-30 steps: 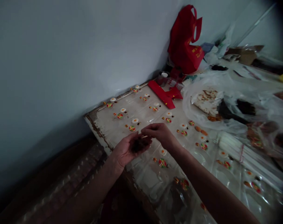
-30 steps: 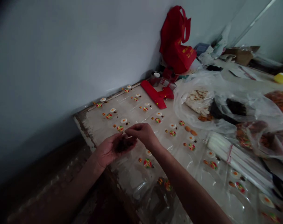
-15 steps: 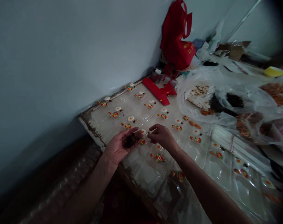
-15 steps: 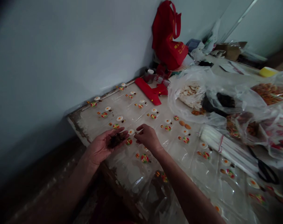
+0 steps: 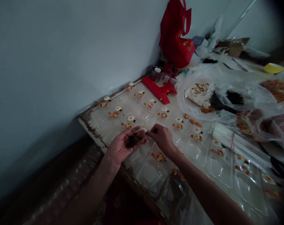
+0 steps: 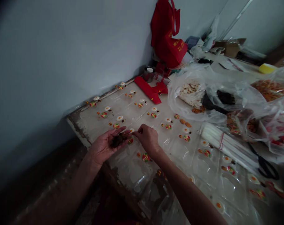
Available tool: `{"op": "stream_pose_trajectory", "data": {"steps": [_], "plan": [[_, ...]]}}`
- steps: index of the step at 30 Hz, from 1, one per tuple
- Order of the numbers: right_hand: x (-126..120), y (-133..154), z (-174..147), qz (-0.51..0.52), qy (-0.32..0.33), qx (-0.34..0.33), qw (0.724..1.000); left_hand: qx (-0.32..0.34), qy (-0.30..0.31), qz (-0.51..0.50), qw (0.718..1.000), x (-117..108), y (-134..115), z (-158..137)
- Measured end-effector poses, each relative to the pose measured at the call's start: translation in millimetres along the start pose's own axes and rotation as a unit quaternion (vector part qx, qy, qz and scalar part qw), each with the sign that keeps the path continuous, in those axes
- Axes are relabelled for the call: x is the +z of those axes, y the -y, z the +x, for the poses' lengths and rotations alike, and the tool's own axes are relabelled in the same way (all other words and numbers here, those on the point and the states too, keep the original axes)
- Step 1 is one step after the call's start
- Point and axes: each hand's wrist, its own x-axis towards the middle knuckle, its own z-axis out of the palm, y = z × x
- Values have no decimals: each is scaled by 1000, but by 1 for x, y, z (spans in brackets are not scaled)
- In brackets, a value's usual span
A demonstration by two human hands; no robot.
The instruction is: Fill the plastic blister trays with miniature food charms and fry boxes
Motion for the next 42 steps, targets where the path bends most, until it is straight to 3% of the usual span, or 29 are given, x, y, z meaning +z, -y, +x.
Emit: {"op": "stream_pose_trajectory", "data": {"steps": [4, 9, 12, 14, 16, 19, 22, 26, 32, 35, 39, 42], "plan": [[-8, 4, -9, 139, 9, -51, 989, -3, 11, 5, 1000, 5, 4, 1], [-38, 19, -11, 131, -45, -149, 979, -19, 2, 22, 1000, 15, 7, 7], [-54, 29, -6, 85, 33, -216, 972, -28, -26, 41, 998, 25, 10, 10], [-60, 35, -2, 8, 117, -263, 958, -44, -40, 66, 996, 33, 15, 12], [-64, 37, 2, -76, 155, -280, 944, -64, -41, 87, 993, 40, 21, 13], [-73, 32, 5, -102, 152, -251, 950, -70, -34, 94, 993, 46, 32, 16], [-86, 10, -7, 18, 146, -158, 976, -82, -21, 99, 992, 44, 38, 20], [-88, -32, -41, 138, 113, -66, 982, -87, -26, 120, 989, 38, 38, 24], [-61, -64, -72, 48, 106, -184, 976, -110, 4, 123, 986, 51, 42, 32], [-63, -62, -73, 54, 66, -156, 984, -127, 16, 134, 983, 63, 49, 36], [-83, -56, -81, 111, -18, -89, 990, -136, 6, 178, 975, 74, 59, 42], [-94, -54, -91, 106, -25, -111, 988, -142, 8, 212, 967, 79, 69, 45]]}}
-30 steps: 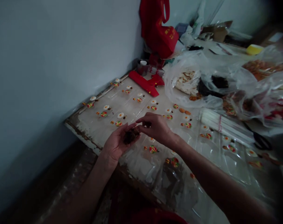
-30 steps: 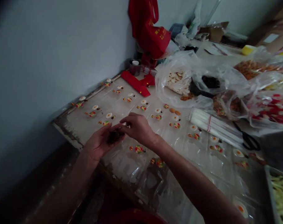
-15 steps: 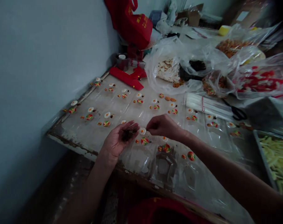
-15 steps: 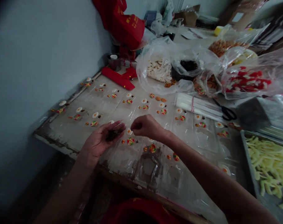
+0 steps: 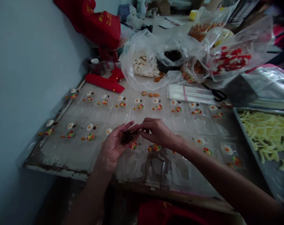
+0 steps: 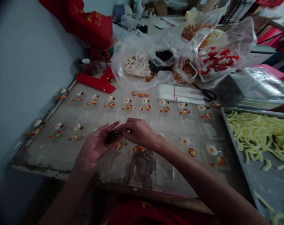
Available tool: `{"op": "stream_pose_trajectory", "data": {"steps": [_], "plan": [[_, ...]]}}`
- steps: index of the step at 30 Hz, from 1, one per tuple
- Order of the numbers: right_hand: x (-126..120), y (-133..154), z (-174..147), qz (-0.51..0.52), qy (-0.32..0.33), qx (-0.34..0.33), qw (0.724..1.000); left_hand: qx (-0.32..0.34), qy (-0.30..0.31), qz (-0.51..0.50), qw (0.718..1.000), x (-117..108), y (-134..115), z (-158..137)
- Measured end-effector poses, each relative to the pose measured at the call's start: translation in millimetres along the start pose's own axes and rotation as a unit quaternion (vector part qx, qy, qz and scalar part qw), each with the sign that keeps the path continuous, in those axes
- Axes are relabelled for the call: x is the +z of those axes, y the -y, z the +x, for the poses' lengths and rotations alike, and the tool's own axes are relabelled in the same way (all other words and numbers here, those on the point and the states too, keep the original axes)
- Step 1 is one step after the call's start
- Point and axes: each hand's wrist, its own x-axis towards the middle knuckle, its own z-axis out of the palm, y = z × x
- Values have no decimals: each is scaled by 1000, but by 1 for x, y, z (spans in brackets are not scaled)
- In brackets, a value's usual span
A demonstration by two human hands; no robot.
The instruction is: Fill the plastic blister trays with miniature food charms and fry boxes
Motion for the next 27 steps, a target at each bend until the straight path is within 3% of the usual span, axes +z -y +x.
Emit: {"op": "stream_pose_trajectory", "data": {"steps": [6, 9, 11, 13, 16, 18, 22, 27], "plan": [[-8, 0, -19, -35, 29, -53, 998, -11, 20, 22, 999, 11, 24, 5], [-18, -1, -27, -49, 77, -50, 995, -24, 35, 39, 998, 17, 39, 3], [-28, -6, -34, -31, 85, -10, 996, -34, 32, 36, 998, 21, 45, -1], [-39, -16, -43, 34, 45, 51, 997, -26, 11, 15, 999, 21, 47, -7], [-51, -38, -61, 133, -27, 120, 983, 19, -14, -21, 999, 14, 43, -19], [-54, -50, -71, 130, -26, 130, 983, 49, -18, -39, 998, 7, 41, -28], [-45, -54, -77, 5, 43, 46, 998, 63, -41, -62, 995, -1, 49, -42], [-31, -54, -60, -84, 67, -48, 993, 47, -34, -64, 996, 9, 65, -49]]}}
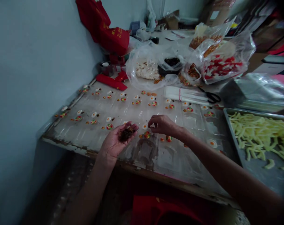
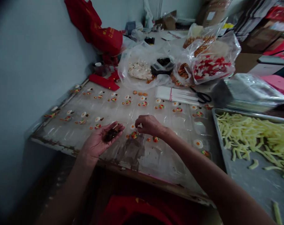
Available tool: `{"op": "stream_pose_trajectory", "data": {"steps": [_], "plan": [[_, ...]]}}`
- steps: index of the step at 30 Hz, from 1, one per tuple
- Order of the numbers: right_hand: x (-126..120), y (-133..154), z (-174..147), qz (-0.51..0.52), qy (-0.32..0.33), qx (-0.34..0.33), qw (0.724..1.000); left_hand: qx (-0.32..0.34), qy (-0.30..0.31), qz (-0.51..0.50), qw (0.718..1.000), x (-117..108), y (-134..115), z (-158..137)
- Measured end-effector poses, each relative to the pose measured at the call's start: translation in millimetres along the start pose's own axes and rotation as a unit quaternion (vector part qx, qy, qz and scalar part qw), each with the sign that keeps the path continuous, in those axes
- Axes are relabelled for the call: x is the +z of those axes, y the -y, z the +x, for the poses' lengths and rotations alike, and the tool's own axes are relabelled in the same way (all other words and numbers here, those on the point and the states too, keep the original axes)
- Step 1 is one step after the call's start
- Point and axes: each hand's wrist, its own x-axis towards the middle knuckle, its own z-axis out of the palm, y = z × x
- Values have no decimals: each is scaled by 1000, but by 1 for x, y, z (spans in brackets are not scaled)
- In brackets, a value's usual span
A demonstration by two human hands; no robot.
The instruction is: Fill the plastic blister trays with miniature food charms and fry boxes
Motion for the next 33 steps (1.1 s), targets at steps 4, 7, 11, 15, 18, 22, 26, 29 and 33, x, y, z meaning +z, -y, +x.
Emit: {"op": "stream_pose_trajectory", "data": {"steps": [4, 7, 11, 15, 18, 22, 26, 29, 33], "plan": [[-1, -8, 7, -42, 22, -16, 999, -12, 12, -1, 1000, 7, 6, 4], [-7, -2, 4, -40, 15, -5, 999, -19, 18, -8, 1000, 10, 8, 11], [-13, 22, -1, 61, -54, 30, 996, -39, 44, -3, 998, 14, 15, 21], [-9, 41, -3, 63, -35, 40, 997, -56, 50, 46, 996, 25, 26, 32], [-14, 41, 0, 50, -53, 107, 992, -61, 54, 66, 995, 45, 32, 40], [-46, 23, -5, 186, -130, 233, 946, -56, 67, 28, 996, 72, 31, 44], [-66, 2, -38, 259, -141, 328, 897, -50, 52, 22, 997, 73, 29, 45], [-53, -9, -67, 263, -106, 385, 878, -61, 29, 35, 997, 69, 37, 49], [-28, -18, -80, 175, -88, 403, 894, -106, 56, 41, 992, 78, 55, 50]]}}
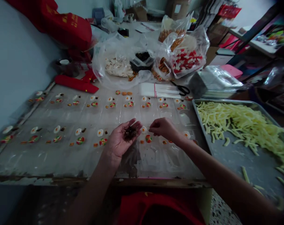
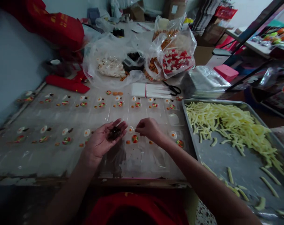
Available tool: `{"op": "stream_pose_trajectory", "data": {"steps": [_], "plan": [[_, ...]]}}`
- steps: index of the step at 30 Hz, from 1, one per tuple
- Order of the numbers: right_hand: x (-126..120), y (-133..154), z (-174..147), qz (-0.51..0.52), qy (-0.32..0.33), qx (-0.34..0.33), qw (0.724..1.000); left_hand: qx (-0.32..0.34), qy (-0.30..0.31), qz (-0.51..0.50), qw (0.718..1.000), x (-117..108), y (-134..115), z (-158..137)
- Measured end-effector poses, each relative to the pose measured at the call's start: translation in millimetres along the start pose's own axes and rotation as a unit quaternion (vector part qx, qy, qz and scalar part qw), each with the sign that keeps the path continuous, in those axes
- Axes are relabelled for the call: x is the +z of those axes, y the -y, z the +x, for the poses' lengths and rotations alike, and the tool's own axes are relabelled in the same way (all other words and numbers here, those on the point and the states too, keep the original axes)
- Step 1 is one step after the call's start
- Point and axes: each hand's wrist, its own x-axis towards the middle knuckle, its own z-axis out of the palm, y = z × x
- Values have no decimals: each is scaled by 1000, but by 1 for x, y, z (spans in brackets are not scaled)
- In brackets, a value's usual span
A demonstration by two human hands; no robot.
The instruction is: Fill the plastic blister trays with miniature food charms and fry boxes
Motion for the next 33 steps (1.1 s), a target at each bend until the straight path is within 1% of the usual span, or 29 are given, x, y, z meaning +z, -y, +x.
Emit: {"op": "stream_pose_trajectory", "data": {"steps": [3, 5, 7, 9, 11, 12, 14, 16, 18, 20, 21, 23, 25, 27, 28, 30, 33], "plan": [[6, -3, 5, -84, -35, -61, 994, -14, 39, -3, 999, 10, 9, 2], [5, -4, 7, -121, -68, -100, 985, -23, 52, -3, 998, 10, 12, 2], [2, -5, 5, -119, -95, -118, 981, -28, 55, 0, 998, 7, 14, 1], [-5, -3, 0, -87, -125, -128, 980, -28, 56, 6, 998, 3, 15, -1], [-11, 5, -8, -58, -150, -147, 976, -30, 56, 14, 998, 2, 16, -3], [-14, 11, -12, -51, -150, -164, 974, -35, 58, 18, 997, 2, 17, -4], [-17, 26, -20, -70, -119, -209, 968, -52, 60, 32, 996, 6, 21, -4], [-17, 41, -25, -132, -65, -241, 959, -76, 58, 52, 994, 13, 25, -1], [-20, 51, -25, -198, -12, -234, 952, -93, 52, 72, 992, 22, 31, 3], [-28, 54, -20, -227, 21, -212, 950, -102, 53, 84, 990, 31, 36, 9], [-34, 52, -18, -220, 26, -205, 953, -102, 55, 87, 989, 35, 38, 12], [-51, 41, -15, -170, 20, -193, 966, -98, 60, 85, 990, 43, 41, 16], [-68, 23, -17, -105, -6, -181, 978, -88, 65, 79, 991, 45, 42, 19], [-80, 3, -25, -72, -37, -178, 981, -77, 62, 79, 992, 45, 44, 22], [-84, -7, -29, -74, -43, -186, 979, -75, 58, 80, 992, 44, 45, 23], [-85, -22, -38, -116, -33, -219, 968, -78, 51, 84, 992, 43, 46, 26], [-84, -35, -45, -233, -22, -277, 932, -88, 52, 83, 991, 47, 48, 29]]}}
